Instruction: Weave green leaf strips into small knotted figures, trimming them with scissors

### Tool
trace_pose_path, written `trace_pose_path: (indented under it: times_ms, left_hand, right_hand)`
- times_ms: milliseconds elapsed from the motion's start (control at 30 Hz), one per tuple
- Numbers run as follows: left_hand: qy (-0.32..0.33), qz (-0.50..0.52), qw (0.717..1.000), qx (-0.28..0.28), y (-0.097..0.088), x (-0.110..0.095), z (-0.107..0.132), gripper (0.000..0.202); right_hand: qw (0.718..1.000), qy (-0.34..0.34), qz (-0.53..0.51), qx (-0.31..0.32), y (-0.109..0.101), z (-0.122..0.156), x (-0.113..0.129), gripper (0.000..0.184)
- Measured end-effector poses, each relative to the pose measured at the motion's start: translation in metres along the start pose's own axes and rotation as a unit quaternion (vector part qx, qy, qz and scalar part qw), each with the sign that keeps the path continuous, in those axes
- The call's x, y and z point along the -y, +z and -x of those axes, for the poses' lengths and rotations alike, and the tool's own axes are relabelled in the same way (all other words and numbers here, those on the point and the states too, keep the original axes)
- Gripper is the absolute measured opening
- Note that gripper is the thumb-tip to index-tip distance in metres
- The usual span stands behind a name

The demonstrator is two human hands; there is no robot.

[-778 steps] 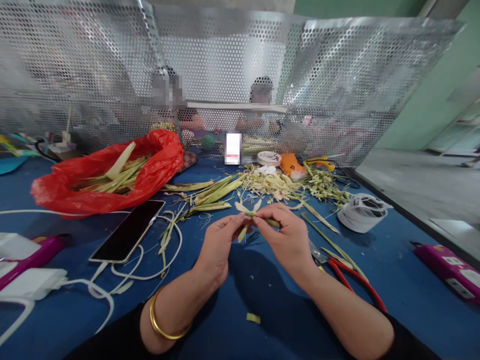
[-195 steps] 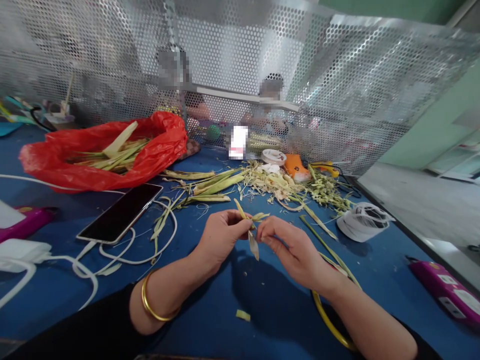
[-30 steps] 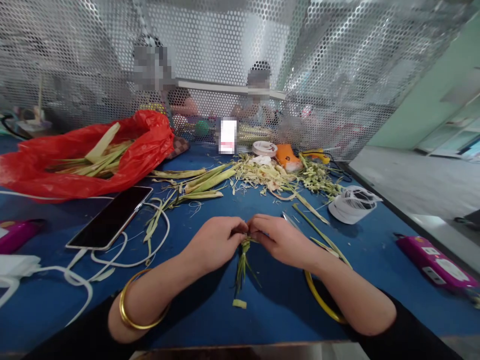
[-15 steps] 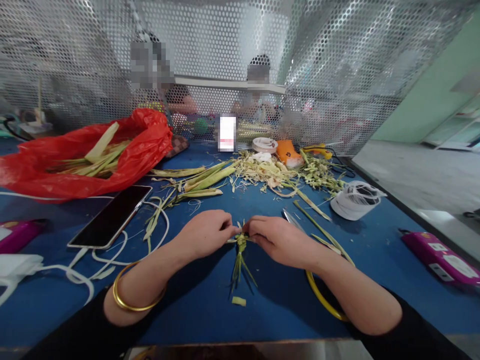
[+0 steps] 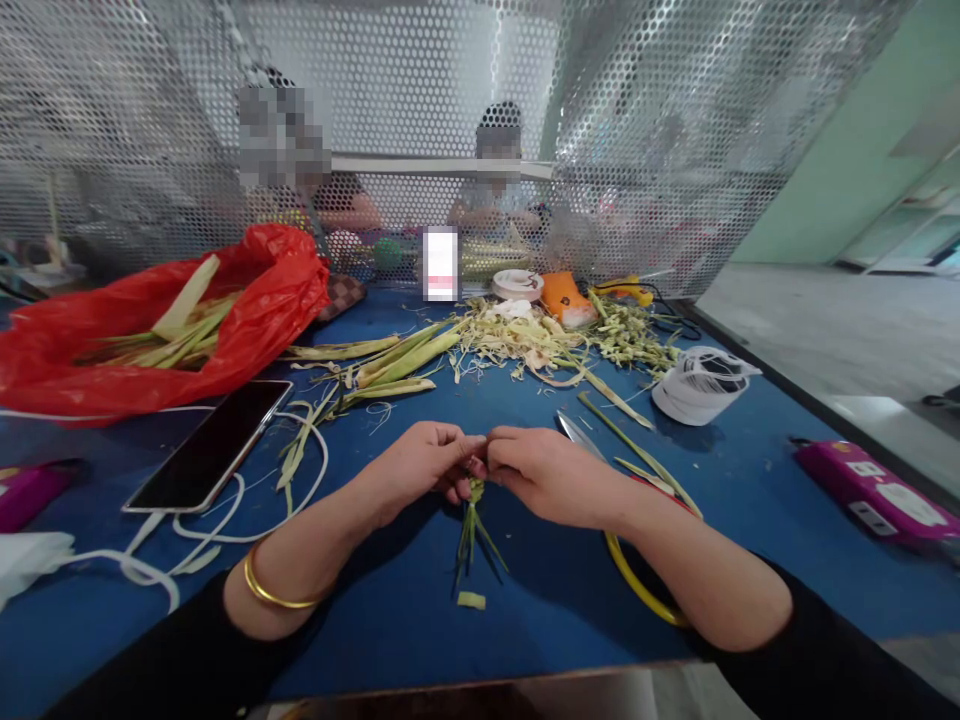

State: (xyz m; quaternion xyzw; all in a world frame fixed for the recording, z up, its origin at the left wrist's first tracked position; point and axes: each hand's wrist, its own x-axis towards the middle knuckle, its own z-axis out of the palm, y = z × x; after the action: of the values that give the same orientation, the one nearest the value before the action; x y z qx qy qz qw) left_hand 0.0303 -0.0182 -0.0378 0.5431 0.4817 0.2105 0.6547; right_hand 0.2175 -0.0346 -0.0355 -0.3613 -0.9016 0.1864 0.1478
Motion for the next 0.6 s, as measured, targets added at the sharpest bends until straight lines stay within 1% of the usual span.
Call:
trace_pose_path:
  times_ms: [133, 300, 400, 467, 533, 600]
  left_hand:
    - [-0.015, 0.041, 0.999, 0.004, -0.0037, 0.0, -0.0005, 0.033]
    - [-0.049, 0.088, 0.995, -0.02, -0.0048, -0.0048, -0.0003, 0.015]
    - [-0.051, 0.089, 0.994, -0.038, -0.0039, -0.0052, -0.0006, 0.016]
    - [-0.045, 0.086, 0.994, -0.047, -0.0026, -0.0043, -0.0004, 0.015]
    - [-0.035, 0.075, 0.995, -0.051, -0.0009, -0.0034, 0.0005, 0.015]
    - [-0.02, 0.049, 0.997, -0.047, 0.0012, -0.0028, 0.0015, 0.016]
  right_hand:
    - [0.997, 0.032, -0.066, -0.025, -0.0001, -0.0003, -0.0022, 0.016]
    - [0.99, 0.071, -0.104, -0.059, -0.0032, -0.0009, -0.0058, 0.015]
    - [0.983, 0.092, -0.145, -0.069, -0.0055, -0.0012, -0.0055, 0.016]
    - [0.968, 0.135, -0.204, -0.064, -0.006, -0.0022, -0.0035, 0.016]
    - [0.944, 0.182, -0.269, -0.058, -0.005, -0.004, -0.0009, 0.016]
    - [0.919, 0.206, -0.332, -0.058, -0.0028, -0.0065, 0.001, 0.015]
